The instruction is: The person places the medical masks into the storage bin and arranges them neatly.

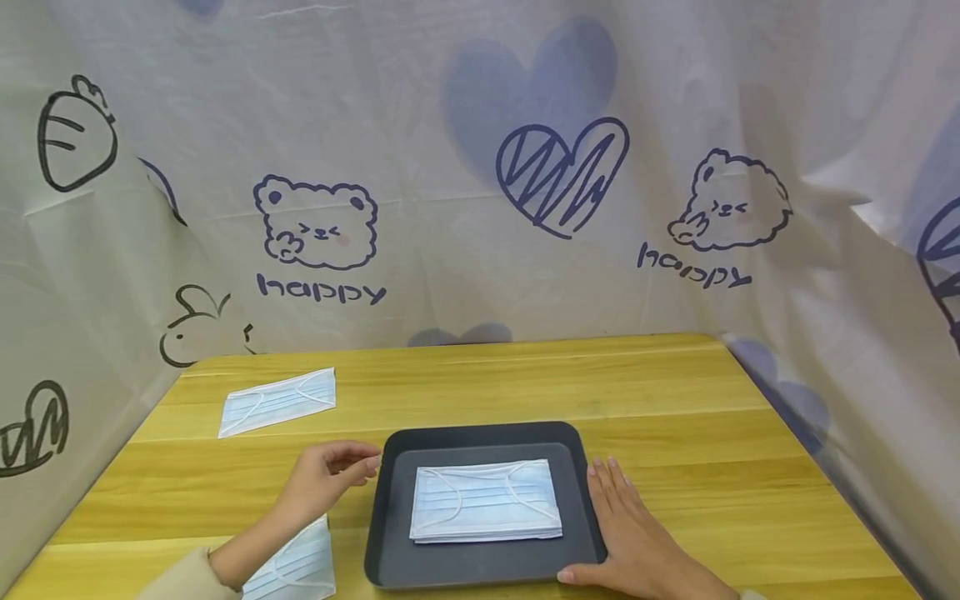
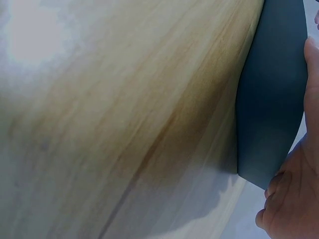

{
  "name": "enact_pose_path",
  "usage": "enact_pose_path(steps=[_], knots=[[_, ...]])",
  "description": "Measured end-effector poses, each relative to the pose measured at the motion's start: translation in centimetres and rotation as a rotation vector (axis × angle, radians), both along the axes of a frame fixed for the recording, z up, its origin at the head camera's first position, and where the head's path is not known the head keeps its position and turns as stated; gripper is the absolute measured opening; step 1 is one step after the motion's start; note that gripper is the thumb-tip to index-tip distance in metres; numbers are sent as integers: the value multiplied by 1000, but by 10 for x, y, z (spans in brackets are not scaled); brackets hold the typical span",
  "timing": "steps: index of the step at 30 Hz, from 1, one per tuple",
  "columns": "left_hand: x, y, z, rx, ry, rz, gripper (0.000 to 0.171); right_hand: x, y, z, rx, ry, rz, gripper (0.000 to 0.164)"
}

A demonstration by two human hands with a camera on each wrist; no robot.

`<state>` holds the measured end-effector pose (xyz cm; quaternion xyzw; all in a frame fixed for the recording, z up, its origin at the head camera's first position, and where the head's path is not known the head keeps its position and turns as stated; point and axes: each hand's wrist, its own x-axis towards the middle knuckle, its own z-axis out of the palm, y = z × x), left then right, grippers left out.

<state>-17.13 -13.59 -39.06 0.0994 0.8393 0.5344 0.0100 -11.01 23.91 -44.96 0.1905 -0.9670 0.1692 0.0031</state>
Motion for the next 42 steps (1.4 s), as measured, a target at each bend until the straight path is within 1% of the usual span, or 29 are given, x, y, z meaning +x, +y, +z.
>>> enact_pose_path(steps=[3,5,10,13,19,26,30,34,36,37,41,42], knots=[[3,-11,1,26,-29,76,18,1,-1,1,10,20,4,117],[5,-18,2,38,-37,115,19,1,-1,2,14,26,5,117],[11,-35,1,10,-21,184,21,0,-2,1,17,30,9,117],[14,-45,-1,-13,-36,221,20,0,-2,1,19,26,6,116],[21,-69,-4,-74,-87,267,27,0,-4,2,15,31,2,117],[28,-94,-4,-108,-143,317,32,0,-3,2,16,38,2,118],[32,-104,-7,-123,-143,339,34,-1,-2,2,10,17,-10,117],[38,-116,-13,-177,-147,365,35,-1,-1,0,19,40,-2,117],[42,-123,-16,-215,-162,378,38,0,-1,0,21,43,-2,117],[44,-126,-17,-234,-172,384,38,0,0,-1,23,49,1,117],[53,-139,-22,-278,-240,406,46,0,-2,0,10,8,-10,117],[54,-142,-23,-287,-256,410,47,1,-2,0,11,16,-4,116]])
